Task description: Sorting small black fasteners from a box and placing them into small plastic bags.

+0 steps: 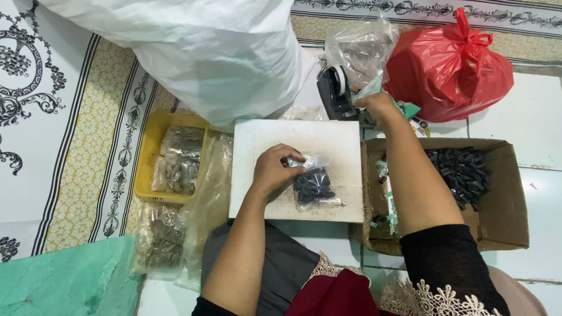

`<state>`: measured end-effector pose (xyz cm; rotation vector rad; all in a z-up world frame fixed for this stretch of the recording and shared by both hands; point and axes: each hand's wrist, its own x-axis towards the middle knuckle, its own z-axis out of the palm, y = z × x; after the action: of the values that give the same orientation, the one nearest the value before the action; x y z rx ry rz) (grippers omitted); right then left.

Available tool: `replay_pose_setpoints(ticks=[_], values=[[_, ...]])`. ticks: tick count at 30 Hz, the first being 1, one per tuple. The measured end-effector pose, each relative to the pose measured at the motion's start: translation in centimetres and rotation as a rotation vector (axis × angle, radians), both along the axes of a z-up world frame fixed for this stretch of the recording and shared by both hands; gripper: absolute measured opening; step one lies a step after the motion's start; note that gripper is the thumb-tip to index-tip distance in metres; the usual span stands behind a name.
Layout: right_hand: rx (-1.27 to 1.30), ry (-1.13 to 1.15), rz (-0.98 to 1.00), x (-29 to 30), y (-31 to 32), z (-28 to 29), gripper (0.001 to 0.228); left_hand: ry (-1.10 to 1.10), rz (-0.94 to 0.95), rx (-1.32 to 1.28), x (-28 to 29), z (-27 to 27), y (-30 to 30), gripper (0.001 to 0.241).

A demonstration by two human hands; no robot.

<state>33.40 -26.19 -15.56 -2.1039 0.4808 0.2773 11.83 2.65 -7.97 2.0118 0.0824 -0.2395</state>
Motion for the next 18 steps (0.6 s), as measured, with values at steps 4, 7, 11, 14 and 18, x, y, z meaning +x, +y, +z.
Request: replay_pose_setpoints(ticks=[4, 7, 11, 14, 18], values=[[-0.117, 0.115, 0.119, -1.6, -0.4, 4.6, 0.065, 0.016, -0.001, 0.004, 0.0, 0.0, 0.0, 0.032], [-0.197, 0.242, 0.203, -3.7, -0.1, 7.7, 0.085, 0.014, 0.001, -0.01, 0.0, 0.2, 0.0, 0.033], [-0.11, 0.208, 0.132, -4.7, 0.3, 6.4, 0.088, 0.014, 0.015, -0.022, -0.1, 0.5, 0.0, 0.034], [-0.114, 0.171, 0.151, -3.9, -0.5, 3.3, 0.082, 0.02, 0.018, -0.03, -0.1, 0.4, 0.0, 0.034], [-0.227, 0.111, 0.217, -3.4, -0.7, 1.8, 0.059, 0.007, 0.01, -0.025, 0.0, 0.4, 0.0, 0.035]])
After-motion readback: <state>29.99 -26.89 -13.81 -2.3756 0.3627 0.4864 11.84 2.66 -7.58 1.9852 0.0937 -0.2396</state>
